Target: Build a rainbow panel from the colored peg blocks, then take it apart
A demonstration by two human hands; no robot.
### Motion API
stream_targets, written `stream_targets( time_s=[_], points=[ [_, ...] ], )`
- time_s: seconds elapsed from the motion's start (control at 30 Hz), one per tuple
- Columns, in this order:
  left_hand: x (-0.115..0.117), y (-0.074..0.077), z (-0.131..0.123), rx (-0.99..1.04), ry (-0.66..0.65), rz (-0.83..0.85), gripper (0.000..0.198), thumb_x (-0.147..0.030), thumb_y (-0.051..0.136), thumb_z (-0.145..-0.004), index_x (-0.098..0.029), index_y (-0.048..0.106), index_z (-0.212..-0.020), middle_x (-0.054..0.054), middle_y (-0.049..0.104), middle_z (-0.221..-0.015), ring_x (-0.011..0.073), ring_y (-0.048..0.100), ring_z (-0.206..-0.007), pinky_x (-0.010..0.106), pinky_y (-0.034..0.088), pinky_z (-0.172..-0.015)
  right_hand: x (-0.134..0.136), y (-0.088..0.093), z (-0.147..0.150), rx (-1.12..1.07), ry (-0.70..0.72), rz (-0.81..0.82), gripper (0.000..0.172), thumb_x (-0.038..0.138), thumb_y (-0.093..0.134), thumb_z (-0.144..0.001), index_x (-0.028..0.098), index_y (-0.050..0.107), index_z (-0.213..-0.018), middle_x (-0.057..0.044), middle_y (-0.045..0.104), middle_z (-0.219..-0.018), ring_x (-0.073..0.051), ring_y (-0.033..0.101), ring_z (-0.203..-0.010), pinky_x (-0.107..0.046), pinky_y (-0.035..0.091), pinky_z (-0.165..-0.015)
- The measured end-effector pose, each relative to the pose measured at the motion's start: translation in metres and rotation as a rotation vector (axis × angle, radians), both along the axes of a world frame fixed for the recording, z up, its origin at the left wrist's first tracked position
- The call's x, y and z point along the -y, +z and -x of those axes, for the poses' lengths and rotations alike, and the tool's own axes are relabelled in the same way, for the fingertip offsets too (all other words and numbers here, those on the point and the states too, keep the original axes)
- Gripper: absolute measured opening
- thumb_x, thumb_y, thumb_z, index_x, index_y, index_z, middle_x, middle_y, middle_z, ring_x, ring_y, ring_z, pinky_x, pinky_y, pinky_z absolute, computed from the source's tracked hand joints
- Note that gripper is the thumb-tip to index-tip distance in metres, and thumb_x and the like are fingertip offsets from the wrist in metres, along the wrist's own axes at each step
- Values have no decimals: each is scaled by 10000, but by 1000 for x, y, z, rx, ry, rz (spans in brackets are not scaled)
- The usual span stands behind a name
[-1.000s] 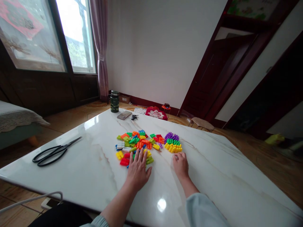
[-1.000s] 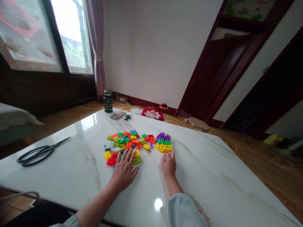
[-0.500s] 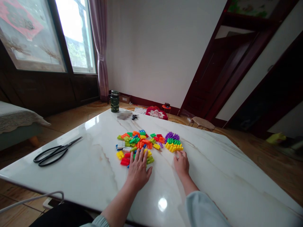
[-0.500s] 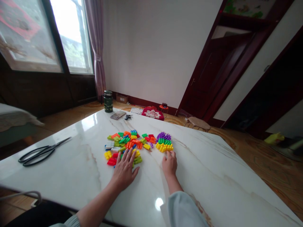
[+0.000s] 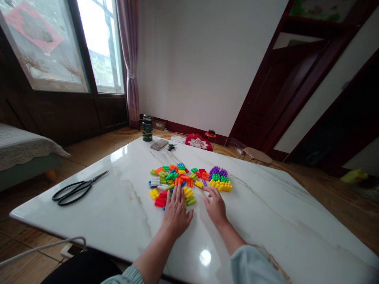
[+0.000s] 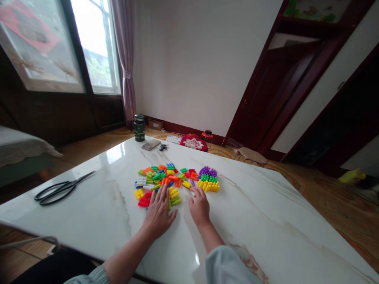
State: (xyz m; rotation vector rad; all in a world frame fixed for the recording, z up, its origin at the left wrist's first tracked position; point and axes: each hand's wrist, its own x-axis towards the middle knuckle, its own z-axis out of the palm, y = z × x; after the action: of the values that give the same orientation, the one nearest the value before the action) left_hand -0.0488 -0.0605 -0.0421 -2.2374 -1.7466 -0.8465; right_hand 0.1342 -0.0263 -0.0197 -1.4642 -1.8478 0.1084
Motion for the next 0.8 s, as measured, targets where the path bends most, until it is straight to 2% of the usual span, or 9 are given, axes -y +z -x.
stream_targets(
  time_s=[0.07,0.13,0.2,0.3,0.47,0.57,0.67,0.73,0.8],
  points=[
    [0,0,1,2,-1,11,724,-414,452,-834,-35,331,-1440,198,257,-1544,308,178,-1451,522,134,-1170,1,7,28,75,163,5,516,151,525,-753,173,563,-1268,-88,598,-1247,-228,518,-1159,-374,405,-1038],
    [0,0,1,0,-5,22,716,-389,458,-828,-40,337,-1442,191,272,-1541,309,179,-1450,516,132,-1172,0,12,51,147,247,37,627,100,520,-724,176,507,-1346,-74,578,-1309,-228,467,-1230,-377,353,-1087],
    [0,2,2,-3,-11,31,717,-373,471,-814,-55,345,-1444,181,281,-1540,316,186,-1447,515,136,-1172,-1,16,65,199,238,65,591,61,483,-736,184,551,-1310,-72,611,-1262,-227,491,-1196,-370,367,-1067],
    [1,4,1,-7,-14,44,702,-379,465,-815,-56,375,-1431,184,292,-1535,326,214,-1437,518,145,-1170,-1,17,70,223,150,58,435,67,471,-781,197,658,-1152,-76,672,-1114,-235,545,-1086,-365,416,-992],
    [1,6,1,-1,-9,58,673,-425,454,-828,-64,431,-1396,189,333,-1515,330,252,-1422,532,148,-1166,0,14,45,35,8,81,172,254,574,-810,203,690,-926,-69,706,-965,-231,608,-960,-338,468,-879],
    [1,6,1,1,-12,67,685,-460,470,-821,-78,443,-1389,175,318,-1526,332,237,-1427,535,145,-1168,-1,11,25,-244,-63,254,233,397,568,-808,188,670,-822,-53,715,-814,-204,652,-792,-300,495,-750],
    [2,7,2,-2,-16,71,655,-466,483,-822,-93,482,-1360,167,325,-1525,333,235,-1427,533,147,-1170,-1,12,6,-460,-45,465,341,484,550,-791,160,654,-792,-49,712,-737,-176,650,-682,-253,482,-623],
    [3,8,2,-1,-18,72,636,-462,497,-821,-97,502,-1342,169,332,-1521,338,234,-1427,539,155,-1168,1,14,-5,-389,-85,558,348,476,523,-808,156,651,-753,-34,696,-679,-153,620,-611,-228,438,-548],
    [4,10,2,1,-18,78,625,-461,500,-825,-99,510,-1334,173,329,-1522,340,239,-1424,548,165,-1163,4,17,-17,-255,-157,598,337,429,520,-817,167,625,-633,-18,646,-573,-140,571,-541,-222,382,-505]
  ],
)
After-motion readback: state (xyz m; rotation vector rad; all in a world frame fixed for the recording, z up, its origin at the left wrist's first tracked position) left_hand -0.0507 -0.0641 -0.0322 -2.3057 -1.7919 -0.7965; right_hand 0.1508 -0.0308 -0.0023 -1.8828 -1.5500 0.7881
